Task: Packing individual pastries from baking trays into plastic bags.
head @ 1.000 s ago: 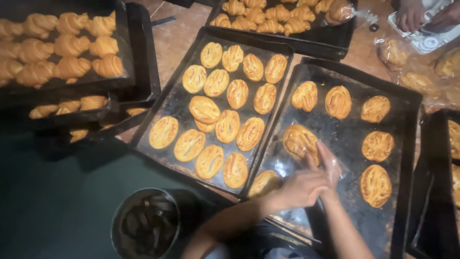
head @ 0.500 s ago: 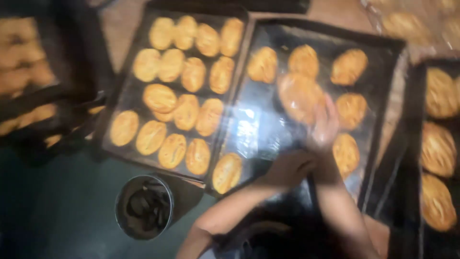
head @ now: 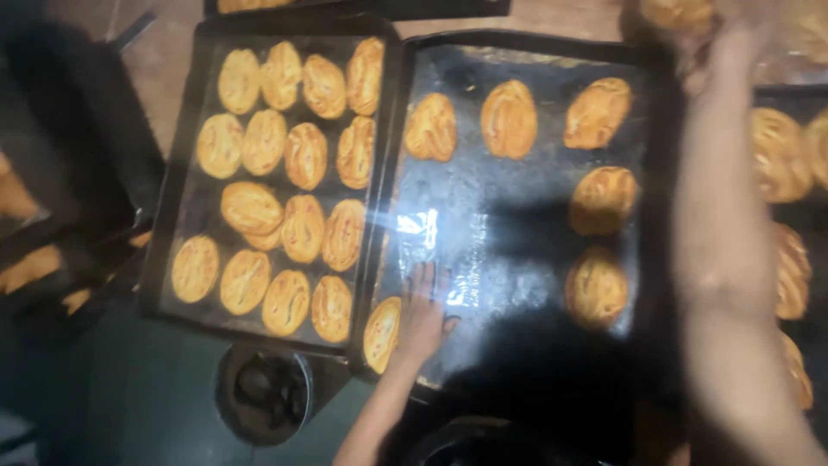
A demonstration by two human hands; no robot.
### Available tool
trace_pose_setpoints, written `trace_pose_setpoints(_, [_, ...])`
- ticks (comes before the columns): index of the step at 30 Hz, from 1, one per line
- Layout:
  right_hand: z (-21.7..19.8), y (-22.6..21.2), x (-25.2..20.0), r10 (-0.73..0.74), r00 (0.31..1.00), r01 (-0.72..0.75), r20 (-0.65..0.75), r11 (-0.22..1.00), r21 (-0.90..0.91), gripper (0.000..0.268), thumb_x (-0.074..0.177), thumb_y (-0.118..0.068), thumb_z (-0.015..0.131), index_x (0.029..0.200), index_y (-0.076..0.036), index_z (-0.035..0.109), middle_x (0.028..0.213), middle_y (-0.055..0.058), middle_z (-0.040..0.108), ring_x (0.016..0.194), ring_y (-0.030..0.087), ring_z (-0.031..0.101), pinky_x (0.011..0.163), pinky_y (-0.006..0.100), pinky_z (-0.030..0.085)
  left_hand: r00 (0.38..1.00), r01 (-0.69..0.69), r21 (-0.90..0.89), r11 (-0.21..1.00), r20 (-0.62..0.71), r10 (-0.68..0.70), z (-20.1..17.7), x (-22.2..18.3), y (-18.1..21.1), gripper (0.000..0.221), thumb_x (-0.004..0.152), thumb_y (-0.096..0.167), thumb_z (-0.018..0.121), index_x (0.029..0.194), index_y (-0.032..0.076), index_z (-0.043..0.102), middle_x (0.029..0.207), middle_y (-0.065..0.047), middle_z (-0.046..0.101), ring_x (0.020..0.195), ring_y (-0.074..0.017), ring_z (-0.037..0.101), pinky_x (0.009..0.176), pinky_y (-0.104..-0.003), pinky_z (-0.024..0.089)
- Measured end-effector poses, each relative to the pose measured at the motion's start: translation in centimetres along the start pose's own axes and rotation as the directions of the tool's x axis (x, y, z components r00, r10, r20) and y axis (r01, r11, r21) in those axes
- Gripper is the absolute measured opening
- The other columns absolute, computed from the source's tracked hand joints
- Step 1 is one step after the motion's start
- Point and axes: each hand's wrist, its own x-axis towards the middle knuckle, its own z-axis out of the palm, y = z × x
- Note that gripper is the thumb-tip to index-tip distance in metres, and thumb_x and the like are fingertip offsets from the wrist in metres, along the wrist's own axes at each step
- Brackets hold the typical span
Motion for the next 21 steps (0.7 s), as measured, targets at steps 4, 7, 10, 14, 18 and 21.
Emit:
trace_pose_setpoints(4, [-10.3,12.1,13.4,-0.420,0.907,0.355,0.037,0.714,-0.604,0.024,0.099,-0.003,0.068,0.122,-0.004,0.063,0.110,0.006,0.065,0.093,0.018,0.058,0.081,0.036,0.052,0.978,0.088,0.069,0.994,0.185,-0.100,1.1,1.7,-0.6,0.085,0.079,0.047,0.078,0.147,0.009,0.045,0.164,-0.019,0.023,0.153,-0.0391,0.016,0.116,-0.070,0.016])
trace_pose_setpoints(7, [-6.3,9.6,4.3,-0.759,0.608,0.582,0.233,0.226,-0.781,0.037,0.088,0.008,0.064,0.124,0.001,0.069,0.117,0.011,0.075,0.106,0.025,0.072,0.095,0.036,0.056,0.995,0.067,0.080,0.995,0.064,-0.072,3.8,2.1,-2.0,0.072,0.083,0.048,0.074,0.141,0.012,0.054,0.159,-0.014,0.034,0.151,-0.0350,0.023,0.110,-0.078,0.013])
trace_pose_setpoints(10, [1.6,4.8,-8.4,-0.519,0.825,0.529,0.222,0.573,-0.626,0.031,0.099,0.009,0.057,0.127,0.001,0.066,0.122,0.011,0.071,0.116,0.023,0.068,0.106,0.037,0.056,0.980,-0.027,0.076,0.997,-0.192,0.041,7.0,2.4,-3.4,0.043,0.090,0.037,0.070,0.128,0.015,0.068,0.147,-0.010,0.055,0.139,-0.0328,0.043,0.113,-0.077,0.020])
trace_pose_setpoints(14, [10.3,1.2,-25.6,-0.452,0.760,0.637,0.466,0.378,-0.672,0.035,0.083,0.003,0.066,0.118,0.000,0.066,0.131,0.020,0.056,0.123,0.035,0.057,0.109,0.047,0.047,0.982,-0.057,0.154,0.986,-0.169,0.083,7.5,3.8,-3.7,0.021,0.084,0.021,0.069,0.103,0.015,0.074,0.114,-0.007,0.070,0.123,-0.0292,0.059,0.117,-0.074,0.024])
trace_pose_setpoints(18, [12.7,1.1,-33.2,0.264,0.354,0.724,0.897,0.531,-0.441,0.076,0.065,-0.035,0.090,0.129,-0.003,0.066,0.140,0.023,0.058,0.133,0.042,0.047,0.110,0.051,0.036,0.870,-0.241,-0.090,0.966,-0.462,0.174,3.7,4.3,-3.1,0.022,0.087,0.009,0.062,0.105,0.012,0.074,0.096,-0.010,0.073,0.098,-0.0326,0.068,0.103,-0.057,0.043])
trace_pose_setpoints(21, [16.6,-2.3,-38.3,0.271,0.108,0.705,0.956,0.658,-0.266,0.096,0.056,-0.041,0.093,0.135,0.003,0.060,0.137,0.029,0.055,0.129,0.046,0.045,0.105,0.055,0.036,0.743,-0.386,-0.310,0.869,-0.663,0.094,-0.2,3.7,-2.7,0.022,0.091,0.009,0.065,0.111,0.008,0.074,0.100,-0.013,0.074,0.093,-0.0333,0.070,0.087,-0.042,0.054])
